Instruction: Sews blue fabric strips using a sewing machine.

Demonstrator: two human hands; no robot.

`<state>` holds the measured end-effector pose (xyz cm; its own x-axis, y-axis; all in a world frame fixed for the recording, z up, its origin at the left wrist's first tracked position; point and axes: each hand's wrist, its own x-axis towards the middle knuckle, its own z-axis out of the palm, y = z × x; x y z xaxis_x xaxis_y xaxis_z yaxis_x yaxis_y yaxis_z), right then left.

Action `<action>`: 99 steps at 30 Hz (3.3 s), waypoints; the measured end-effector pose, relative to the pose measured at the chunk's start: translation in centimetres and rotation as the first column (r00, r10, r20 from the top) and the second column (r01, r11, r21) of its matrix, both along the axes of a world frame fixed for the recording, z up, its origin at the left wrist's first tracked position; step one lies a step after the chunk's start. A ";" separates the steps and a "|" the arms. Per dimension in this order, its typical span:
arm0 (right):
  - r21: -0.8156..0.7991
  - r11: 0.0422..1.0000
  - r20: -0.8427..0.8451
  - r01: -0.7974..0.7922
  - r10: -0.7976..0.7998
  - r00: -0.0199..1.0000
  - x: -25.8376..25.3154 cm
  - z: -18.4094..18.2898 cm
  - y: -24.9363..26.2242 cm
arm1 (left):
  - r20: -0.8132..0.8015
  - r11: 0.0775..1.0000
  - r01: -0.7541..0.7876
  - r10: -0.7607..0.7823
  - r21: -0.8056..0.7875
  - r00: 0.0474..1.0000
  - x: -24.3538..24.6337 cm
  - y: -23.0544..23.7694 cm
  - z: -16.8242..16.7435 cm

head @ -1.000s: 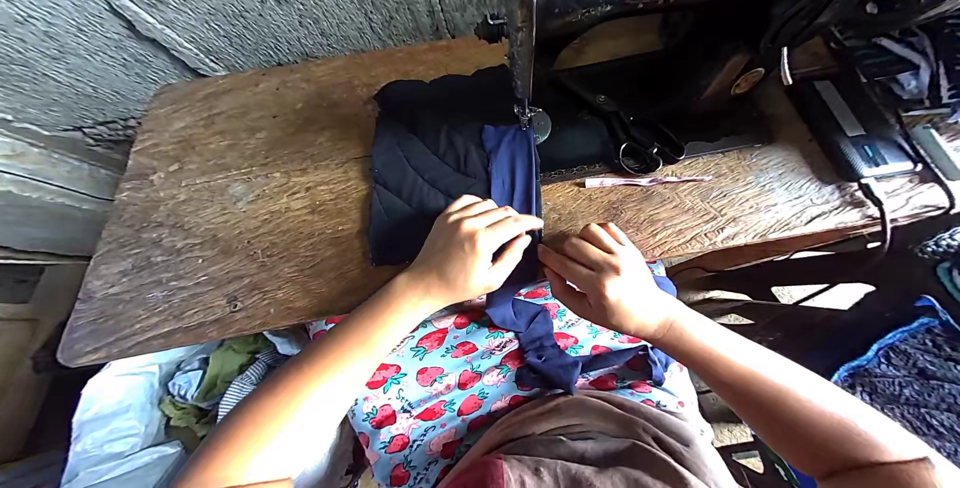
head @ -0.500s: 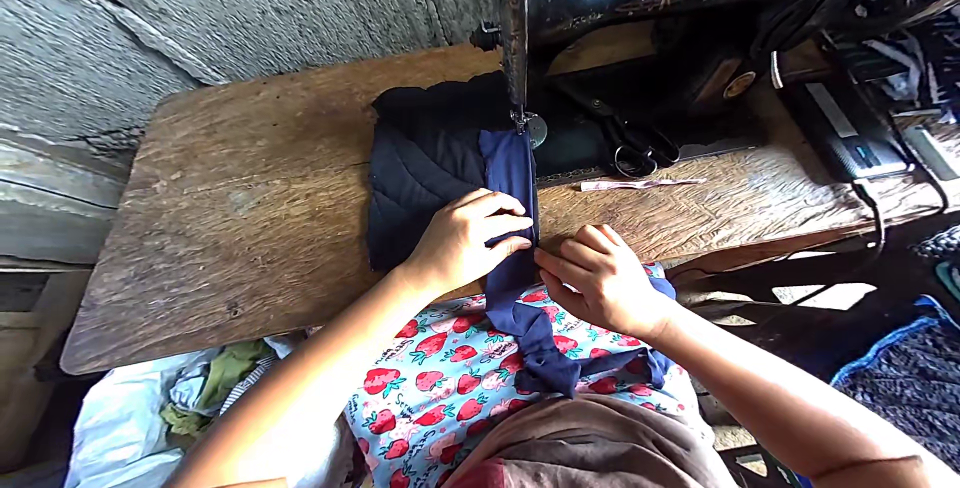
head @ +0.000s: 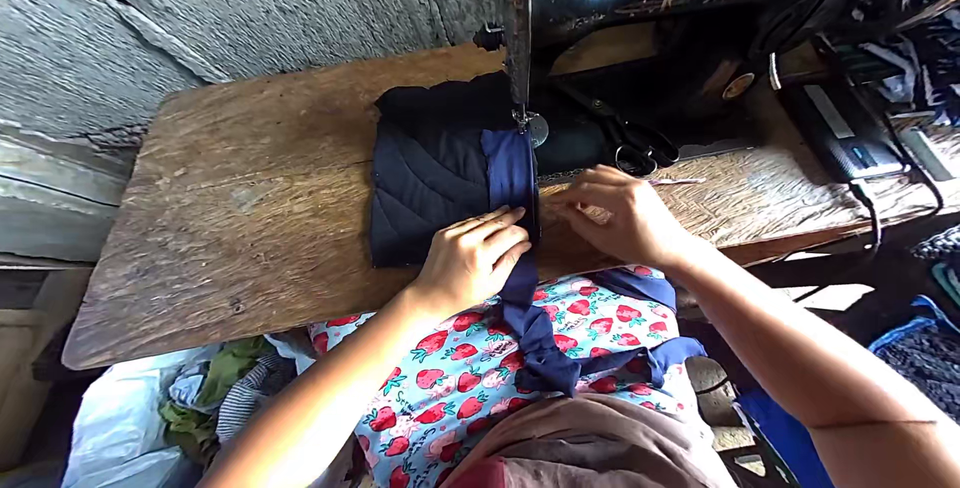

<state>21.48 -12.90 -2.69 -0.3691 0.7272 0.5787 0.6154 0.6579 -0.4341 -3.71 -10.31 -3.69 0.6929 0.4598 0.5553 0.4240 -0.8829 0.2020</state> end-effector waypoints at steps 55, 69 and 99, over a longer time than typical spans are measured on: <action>-0.058 0.998 0.016 0.009 -0.008 1.000 0.3 0.9 6.1 | -0.407 0.979 -0.097 0.016 -0.180 0.913 1.2 5.1 2.8; -0.630 0.739 0.112 0.237 -0.216 0.970 -1.0 3.6 10.5 | -0.428 0.980 -0.121 0.043 -0.158 0.903 0.8 6.1 1.6; -0.129 0.990 0.293 0.056 -0.016 0.956 0.9 1.3 10.2 | -0.381 0.964 -0.199 0.119 -0.176 0.917 1.6 6.3 0.9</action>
<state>22.33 -2.74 -1.36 -0.4790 0.8068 0.3460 0.7502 0.5809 -0.3159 -2.11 -4.05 -2.82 0.7365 0.6575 0.1589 0.6340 -0.7528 0.1766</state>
